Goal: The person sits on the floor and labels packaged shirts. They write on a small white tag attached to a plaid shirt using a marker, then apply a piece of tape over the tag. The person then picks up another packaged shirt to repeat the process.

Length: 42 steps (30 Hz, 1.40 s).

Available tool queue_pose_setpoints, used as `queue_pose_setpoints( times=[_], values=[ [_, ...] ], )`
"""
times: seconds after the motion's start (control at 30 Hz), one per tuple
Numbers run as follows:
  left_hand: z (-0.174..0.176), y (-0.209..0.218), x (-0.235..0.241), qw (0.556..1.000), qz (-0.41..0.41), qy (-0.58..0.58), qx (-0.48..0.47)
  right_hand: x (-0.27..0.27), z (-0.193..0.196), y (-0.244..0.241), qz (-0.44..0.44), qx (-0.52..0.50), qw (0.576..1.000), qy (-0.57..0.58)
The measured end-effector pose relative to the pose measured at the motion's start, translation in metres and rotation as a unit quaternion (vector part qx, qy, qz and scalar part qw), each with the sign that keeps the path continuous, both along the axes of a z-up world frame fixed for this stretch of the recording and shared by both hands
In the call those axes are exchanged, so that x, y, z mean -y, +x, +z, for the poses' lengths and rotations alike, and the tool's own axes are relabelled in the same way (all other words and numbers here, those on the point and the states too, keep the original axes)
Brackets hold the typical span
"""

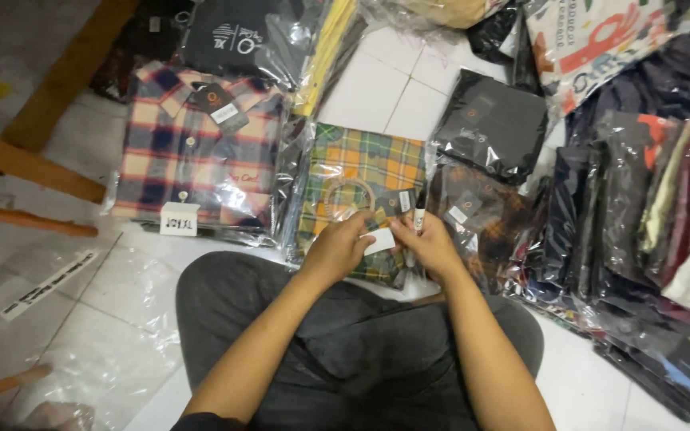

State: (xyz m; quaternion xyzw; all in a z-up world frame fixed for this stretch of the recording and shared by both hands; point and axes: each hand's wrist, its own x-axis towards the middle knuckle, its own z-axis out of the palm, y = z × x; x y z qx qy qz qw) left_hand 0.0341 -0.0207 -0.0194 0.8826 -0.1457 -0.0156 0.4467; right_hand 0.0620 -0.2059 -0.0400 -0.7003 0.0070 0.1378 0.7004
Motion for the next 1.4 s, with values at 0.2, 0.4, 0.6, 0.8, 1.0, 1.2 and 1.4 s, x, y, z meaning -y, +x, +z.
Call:
queue_pose_setpoints(
  times=[0.2, 0.4, 0.6, 0.8, 1.0, 1.2, 1.4],
  values=[
    [-0.019, 0.002, -0.008, 0.994, 0.038, -0.054, 0.089, -0.003, -0.021, 0.007, 0.03, 0.016, 0.973, -0.228],
    [-0.037, 0.013, -0.029, 0.989, 0.023, -0.05, 0.14, -0.017, -0.024, 0.011, -0.054, -0.016, 0.978, -0.201],
    [-0.035, 0.018, -0.032, 0.984, -0.016, -0.074, 0.162, -0.031, -0.016, 0.009, -0.102, 0.008, 0.968, -0.229],
    [-0.05, 0.018, -0.016, 0.966, -0.003, 0.067, 0.249, -0.037, 0.01, 0.003, -0.098, 0.146, 0.922, -0.345],
    [-0.023, 0.006, -0.017, 0.965, 0.008, 0.035, 0.258, 0.001, 0.008, 0.01, -0.016, 0.084, 0.957, -0.278],
    [-0.013, 0.004, -0.014, 0.946, -0.002, 0.098, 0.31, -0.023, 0.062, -0.023, 0.153, 0.261, 0.844, -0.443],
    [-0.041, 0.012, -0.009, 0.943, 0.026, 0.102, 0.317, -0.015, 0.031, -0.014, 0.12, 0.432, 0.78, -0.435]
  ],
)
